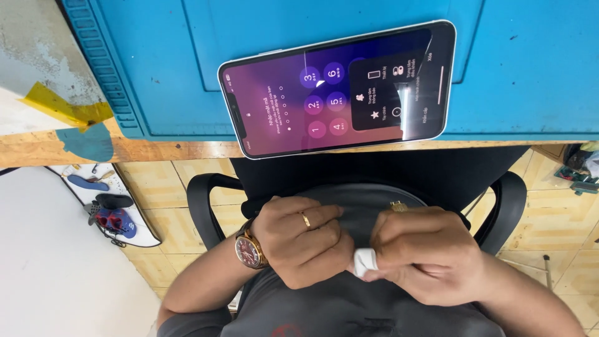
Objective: The person reassembles a smartphone by closing the back cover and securing internal components. They then test the device by turning it on and interacting with the touchscreen. Finally, the person cleans the screen and the back of the phone using a white cloth.
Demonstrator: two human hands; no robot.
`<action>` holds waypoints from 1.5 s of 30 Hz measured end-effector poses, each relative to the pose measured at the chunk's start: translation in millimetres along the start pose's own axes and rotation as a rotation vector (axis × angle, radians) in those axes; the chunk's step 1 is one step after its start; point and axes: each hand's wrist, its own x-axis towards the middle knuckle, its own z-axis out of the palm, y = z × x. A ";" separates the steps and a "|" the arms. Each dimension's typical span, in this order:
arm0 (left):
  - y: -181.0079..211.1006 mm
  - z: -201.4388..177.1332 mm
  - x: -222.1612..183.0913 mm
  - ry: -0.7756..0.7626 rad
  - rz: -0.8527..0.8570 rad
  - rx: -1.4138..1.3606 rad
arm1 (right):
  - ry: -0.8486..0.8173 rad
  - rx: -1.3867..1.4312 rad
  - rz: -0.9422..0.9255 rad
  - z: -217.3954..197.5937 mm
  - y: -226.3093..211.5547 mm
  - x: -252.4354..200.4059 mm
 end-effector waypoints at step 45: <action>-17.7 -23.5 79.7 -0.438 -0.304 0.584 | 0.496 -0.227 0.058 -21.3 -2.9 -29.5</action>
